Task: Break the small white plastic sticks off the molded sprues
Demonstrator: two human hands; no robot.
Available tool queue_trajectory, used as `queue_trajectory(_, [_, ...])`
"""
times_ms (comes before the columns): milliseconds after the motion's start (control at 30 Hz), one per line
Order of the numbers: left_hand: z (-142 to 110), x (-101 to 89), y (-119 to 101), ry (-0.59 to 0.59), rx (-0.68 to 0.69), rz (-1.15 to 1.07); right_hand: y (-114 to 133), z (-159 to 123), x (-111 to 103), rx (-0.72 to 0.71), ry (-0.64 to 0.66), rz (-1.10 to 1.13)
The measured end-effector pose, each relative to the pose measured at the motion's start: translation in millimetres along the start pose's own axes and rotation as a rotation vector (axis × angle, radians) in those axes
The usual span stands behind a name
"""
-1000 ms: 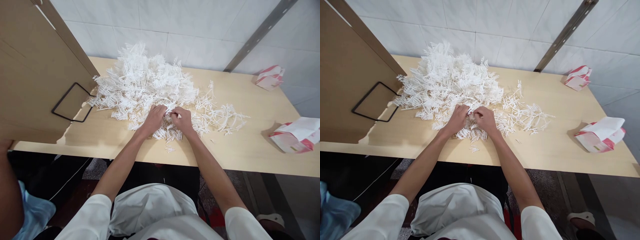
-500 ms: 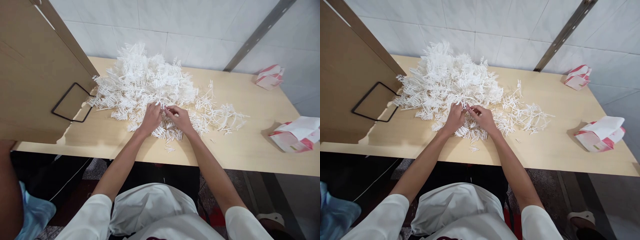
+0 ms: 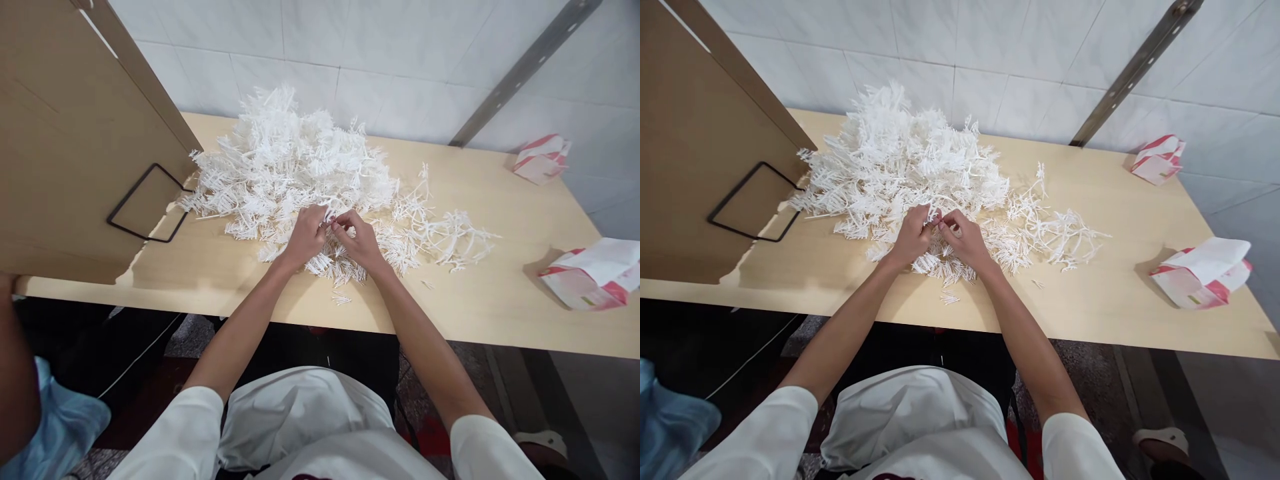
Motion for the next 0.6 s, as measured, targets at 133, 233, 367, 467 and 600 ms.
queue_trajectory(133, [0,4.8,-3,0.065,-0.021,-0.363,-1,0,2,0.003,-0.008,0.128])
queue_trajectory(233, [1,8.9,0,0.102,-0.049,-0.547,-2,1,8,0.015,0.035,0.373])
queue_trajectory(367, [4,-5.6,14,-0.096,-0.069,-0.669,-3,2,-2,0.002,-0.054,0.539])
queue_trajectory(467, [3,-16.4,27,-0.255,-0.105,-0.795,-12,3,-11,0.099,-0.115,0.429])
queue_trajectory(600, [3,-11.8,17,-0.154,-0.104,-0.800,-11,3,-15,0.123,-0.153,0.197])
Point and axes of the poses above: each hand's wrist, its own z-axis towards the middle knuckle, its own x-axis out of the palm, y = z × x, the point moved 8 cm from there along z, towards the middle knuckle, and after that the axes turned 6 degrees about y, right-handed, at the moved point
